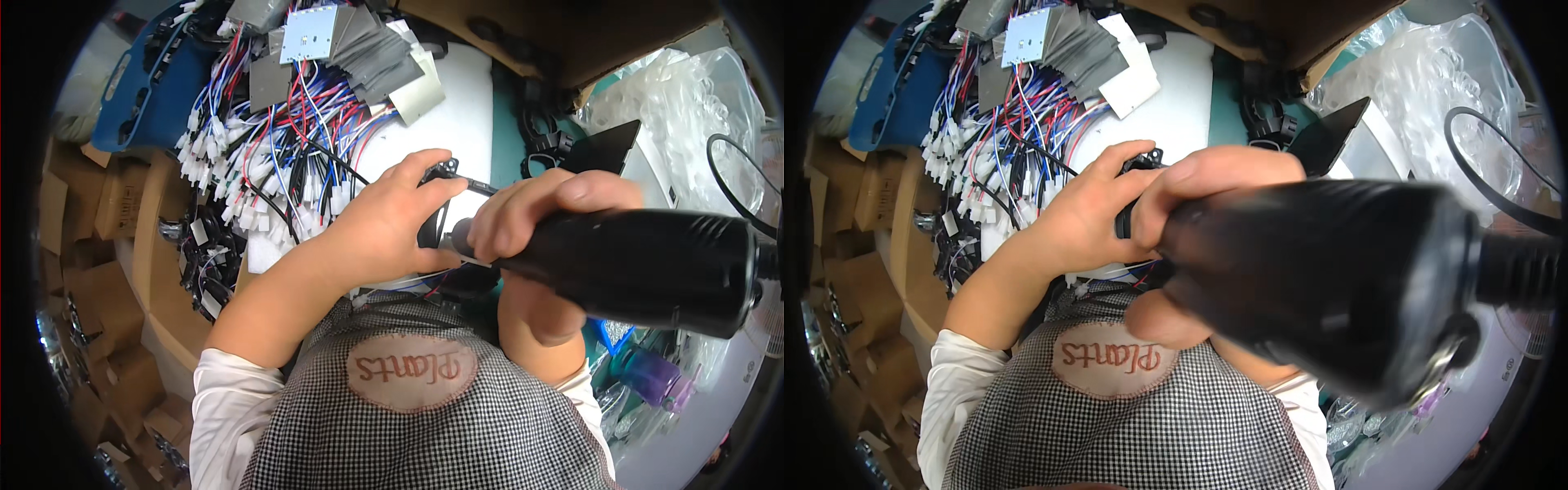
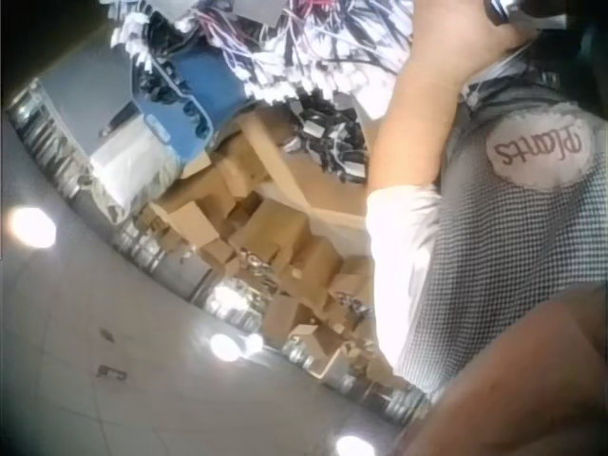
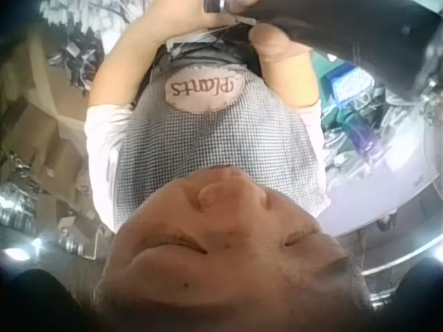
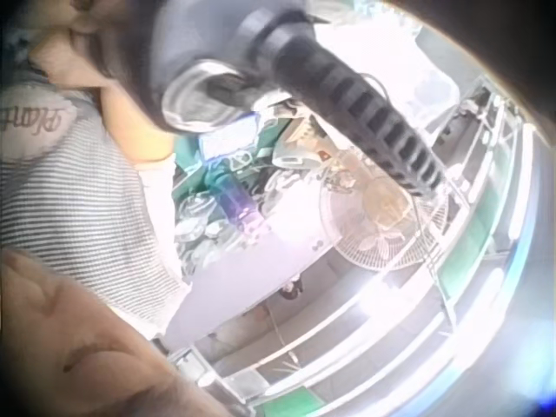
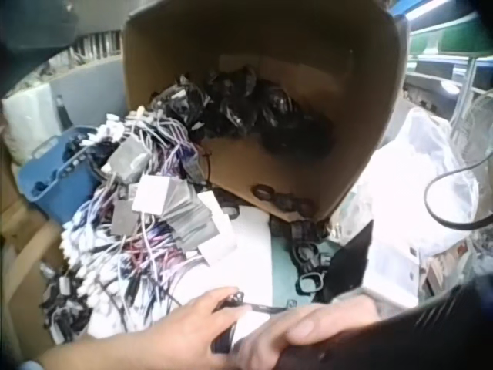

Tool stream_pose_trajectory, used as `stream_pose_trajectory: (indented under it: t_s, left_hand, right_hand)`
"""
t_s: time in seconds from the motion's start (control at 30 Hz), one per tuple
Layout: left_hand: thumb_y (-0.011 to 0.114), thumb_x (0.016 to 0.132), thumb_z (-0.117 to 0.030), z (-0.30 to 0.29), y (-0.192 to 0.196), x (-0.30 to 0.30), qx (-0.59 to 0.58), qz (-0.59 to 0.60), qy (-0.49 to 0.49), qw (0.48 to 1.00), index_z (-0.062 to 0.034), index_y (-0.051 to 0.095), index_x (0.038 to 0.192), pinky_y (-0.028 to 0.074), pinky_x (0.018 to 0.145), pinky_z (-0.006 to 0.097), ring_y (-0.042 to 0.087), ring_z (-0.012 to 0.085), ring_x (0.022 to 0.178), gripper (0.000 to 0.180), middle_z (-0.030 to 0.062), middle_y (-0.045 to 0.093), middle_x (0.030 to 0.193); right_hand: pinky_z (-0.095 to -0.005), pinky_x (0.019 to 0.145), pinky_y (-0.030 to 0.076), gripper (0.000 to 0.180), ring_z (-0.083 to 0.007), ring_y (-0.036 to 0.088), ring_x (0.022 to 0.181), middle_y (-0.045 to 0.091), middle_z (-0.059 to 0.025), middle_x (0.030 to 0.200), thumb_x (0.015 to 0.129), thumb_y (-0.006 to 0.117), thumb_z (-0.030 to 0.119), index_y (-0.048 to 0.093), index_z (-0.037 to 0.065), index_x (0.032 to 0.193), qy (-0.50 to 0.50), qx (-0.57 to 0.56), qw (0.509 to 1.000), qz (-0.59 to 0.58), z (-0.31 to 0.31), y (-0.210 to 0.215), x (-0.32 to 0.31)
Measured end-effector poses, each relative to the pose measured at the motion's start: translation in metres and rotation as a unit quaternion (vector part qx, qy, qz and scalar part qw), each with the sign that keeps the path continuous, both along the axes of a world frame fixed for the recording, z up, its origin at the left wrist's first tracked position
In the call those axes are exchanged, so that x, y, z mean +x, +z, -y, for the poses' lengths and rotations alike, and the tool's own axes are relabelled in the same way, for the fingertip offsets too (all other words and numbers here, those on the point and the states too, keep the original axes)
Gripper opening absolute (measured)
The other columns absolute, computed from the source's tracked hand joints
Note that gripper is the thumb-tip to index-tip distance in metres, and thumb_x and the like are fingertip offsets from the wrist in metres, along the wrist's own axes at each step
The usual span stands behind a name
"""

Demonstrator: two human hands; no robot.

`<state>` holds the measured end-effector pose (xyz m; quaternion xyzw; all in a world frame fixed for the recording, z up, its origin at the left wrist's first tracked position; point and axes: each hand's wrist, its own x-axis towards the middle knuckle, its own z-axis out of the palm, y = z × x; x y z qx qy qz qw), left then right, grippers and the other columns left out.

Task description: The person assembles an electronic module onto a plastic housing by securing it with screws using an electric screwdriver.

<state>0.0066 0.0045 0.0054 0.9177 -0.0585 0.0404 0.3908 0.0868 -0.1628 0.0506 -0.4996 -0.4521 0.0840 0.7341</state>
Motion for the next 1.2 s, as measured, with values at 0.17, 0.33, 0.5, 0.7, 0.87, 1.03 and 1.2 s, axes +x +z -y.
stream_pose_trajectory:
  t_s: [0.17,0.33,0.5,0.7,0.87,1.03,1.2]
  left_hand:
    - [0.082,0.061,-0.026,0.0,0.003,-0.004,-0.085,-0.015,0.008,0.996,-0.0053,0.054,0.123,0.042,0.099,0.045,0.046,0.0408,0.12,0.071,0.0228,0.04,0.134]
    - [0.082,0.063,-0.019,0.006,0.008,-0.011,-0.023,-0.051,-0.003,0.998,-0.0041,0.046,0.129,0.042,0.101,0.042,0.05,0.0366,0.118,0.077,0.0229,0.042,0.133]
    - [0.078,0.072,-0.019,0.001,-0.015,-0.01,-0.171,-0.054,-0.025,0.984,-0.0072,0.028,0.139,0.035,0.106,0.038,0.048,0.0282,0.122,0.084,0.0157,0.041,0.137]
    - [0.077,0.071,-0.023,0.002,-0.019,-0.008,-0.093,-0.016,-0.051,0.994,-0.0064,0.035,0.136,0.031,0.108,0.042,0.048,0.0287,0.122,0.079,0.0148,0.045,0.134]
    - [0.077,0.071,-0.027,0.009,-0.018,-0.007,-0.021,-0.004,-0.055,0.998,-0.0058,0.041,0.133,0.029,0.109,0.044,0.048,0.0291,0.121,0.076,0.014,0.048,0.132]
    - [0.077,0.07,-0.03,0.015,-0.021,-0.004,0.034,-0.021,-0.056,0.998,-0.0052,0.047,0.131,0.026,0.111,0.047,0.048,0.0295,0.121,0.072,0.0133,0.051,0.13]
    - [0.075,0.07,-0.038,0.019,-0.021,-0.004,0.072,-0.045,-0.057,0.995,-0.0064,0.053,0.127,0.02,0.111,0.055,0.045,0.029,0.123,0.068,0.0103,0.052,0.129]
  right_hand:
    - [-0.0316,0.064,0.051,0.061,-0.0212,0.062,0.074,0.062,-0.014,0.083,0.062,0.089,0.017,0.052,-0.004,0.105,0.102,0.028,0.993,-0.044,-0.013,-0.014,0.003]
    - [-0.0311,0.067,0.049,0.052,-0.0236,0.061,0.069,0.063,-0.0089,0.085,0.054,0.085,0.023,0.06,0.003,0.096,0.088,-0.057,0.986,-0.127,-0.009,-0.006,-0.013]
    - [-0.0325,0.065,0.048,0.049,-0.0278,0.061,0.068,0.062,-0.01,0.08,0.06,0.081,0.026,0.06,0.005,0.098,0.065,-0.068,0.995,0.029,-0.014,0.01,-0.005]
    - [-0.0305,0.073,0.047,0.052,-0.0216,0.058,0.076,0.062,-0.0088,0.087,0.065,0.08,0.023,0.057,0.003,0.107,0.069,-0.022,0.997,0.011,-0.017,0.007,0.0]
    - [-0.0322,0.072,0.044,0.048,-0.0241,0.054,0.074,0.058,-0.01,0.081,0.069,0.077,0.026,0.054,0.004,0.105,0.035,0.04,0.999,0.01,-0.022,0.0,0.005]
    - [-0.0344,0.069,0.044,0.048,-0.0255,0.055,0.073,0.058,-0.0116,0.078,0.072,0.075,0.031,0.051,0.003,0.103,0.06,0.021,0.998,-0.022,-0.018,0.0,0.015]
    - [-0.0362,0.065,0.045,0.047,-0.0279,0.058,0.07,0.059,-0.0118,0.076,0.072,0.074,0.032,0.051,0.003,0.1,0.068,0.018,0.997,-0.041,-0.017,-0.002,0.021]
